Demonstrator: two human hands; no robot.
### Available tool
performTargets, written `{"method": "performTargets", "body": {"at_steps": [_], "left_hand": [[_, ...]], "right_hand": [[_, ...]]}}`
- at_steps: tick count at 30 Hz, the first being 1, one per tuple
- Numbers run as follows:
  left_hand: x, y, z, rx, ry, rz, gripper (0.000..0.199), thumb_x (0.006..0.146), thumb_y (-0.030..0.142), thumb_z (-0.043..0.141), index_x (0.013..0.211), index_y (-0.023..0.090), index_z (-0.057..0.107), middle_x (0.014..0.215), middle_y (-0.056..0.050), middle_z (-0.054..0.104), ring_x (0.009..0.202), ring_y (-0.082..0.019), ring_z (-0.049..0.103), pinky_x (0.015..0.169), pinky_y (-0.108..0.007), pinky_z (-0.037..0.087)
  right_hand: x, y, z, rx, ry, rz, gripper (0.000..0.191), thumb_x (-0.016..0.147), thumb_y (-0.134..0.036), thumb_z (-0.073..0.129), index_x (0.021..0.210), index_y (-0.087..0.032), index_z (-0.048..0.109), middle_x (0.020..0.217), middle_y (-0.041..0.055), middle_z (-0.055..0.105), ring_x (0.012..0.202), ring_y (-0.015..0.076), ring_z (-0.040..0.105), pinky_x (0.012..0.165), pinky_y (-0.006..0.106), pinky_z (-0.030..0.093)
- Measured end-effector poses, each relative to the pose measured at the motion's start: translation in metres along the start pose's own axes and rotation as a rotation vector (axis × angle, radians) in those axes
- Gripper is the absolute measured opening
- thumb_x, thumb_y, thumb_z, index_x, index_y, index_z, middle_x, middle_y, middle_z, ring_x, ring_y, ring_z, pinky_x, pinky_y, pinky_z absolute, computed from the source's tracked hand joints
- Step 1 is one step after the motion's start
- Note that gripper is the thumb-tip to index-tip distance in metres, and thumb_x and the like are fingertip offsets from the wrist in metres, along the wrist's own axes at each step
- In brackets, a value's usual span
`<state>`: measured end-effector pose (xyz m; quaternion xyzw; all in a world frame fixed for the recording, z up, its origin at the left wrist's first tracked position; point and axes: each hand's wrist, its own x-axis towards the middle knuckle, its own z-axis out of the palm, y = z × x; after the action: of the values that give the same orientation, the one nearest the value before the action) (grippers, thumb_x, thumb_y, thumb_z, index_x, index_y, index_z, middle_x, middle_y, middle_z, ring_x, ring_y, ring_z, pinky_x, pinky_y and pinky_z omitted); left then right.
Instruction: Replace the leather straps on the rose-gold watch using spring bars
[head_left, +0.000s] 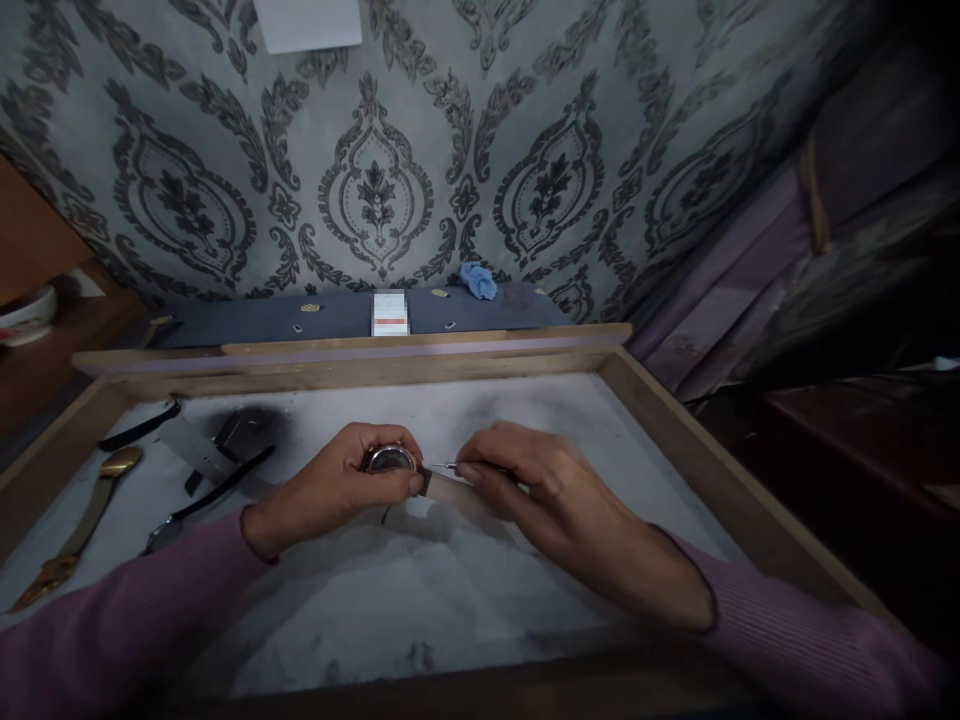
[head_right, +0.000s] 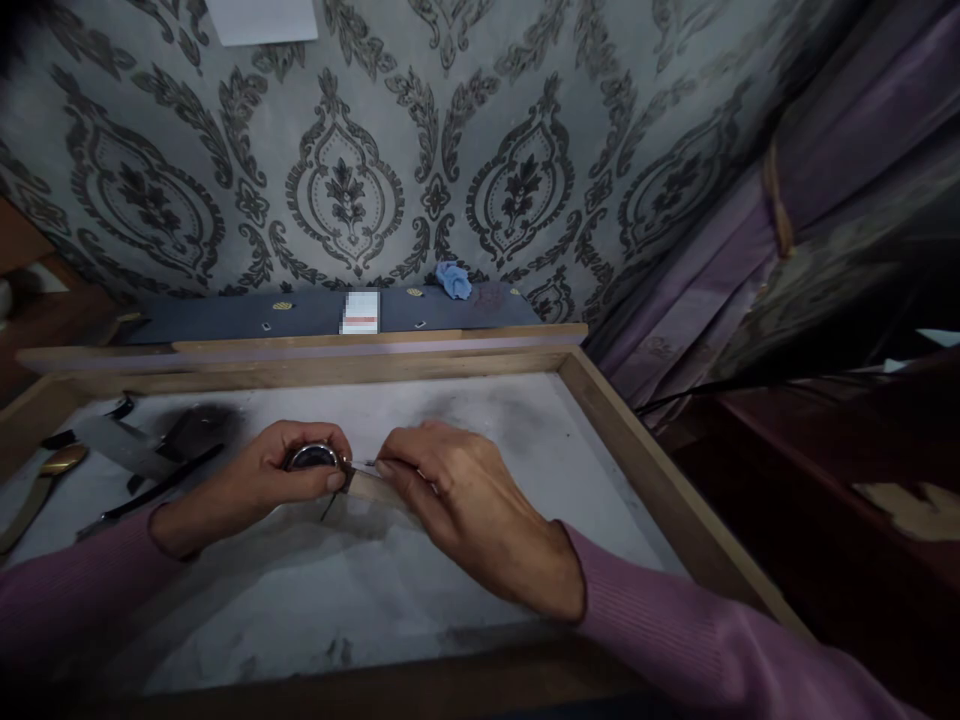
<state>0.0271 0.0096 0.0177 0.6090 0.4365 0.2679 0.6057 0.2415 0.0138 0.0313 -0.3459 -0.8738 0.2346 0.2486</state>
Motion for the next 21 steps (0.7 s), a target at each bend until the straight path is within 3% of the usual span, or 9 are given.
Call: {"method": "performTargets", "body": {"at_steps": [9,21], "left_hand": [[-0.0006,0.0021,0.0014,-0.002,-0.004,0.006,0.020,0.077,0.032,0.063,0.074,0.014,0.056,0.058,0.007,0.038,0.055,-0.008,0.028,0.051,-0.021,0.020],[0.0004,0.0049,0.0025,-0.007,0.003,-0.019,0.018,0.074,0.033,0.062,0.072,0.015,0.056,0.058,0.007,0.039,0.053,-0.008,0.029,0.050,-0.022,0.022]], "right_hand": [[-0.0014,-0.0037,0.0049,0.121,0.049,0.033,0.027,0.092,-0.019,0.049,0.073,-0.014,0.068,0.063,-0.0008,0.045,0.060,0.0109,0.045,0.056,0.025,0.034],[-0.0015,-0.0011,0.0064,0.153,0.062,0.028,0.024,0.091,-0.018,0.050,0.072,-0.015,0.066,0.066,0.0000,0.048,0.062,0.0117,0.046,0.058,0.026,0.035]]}}
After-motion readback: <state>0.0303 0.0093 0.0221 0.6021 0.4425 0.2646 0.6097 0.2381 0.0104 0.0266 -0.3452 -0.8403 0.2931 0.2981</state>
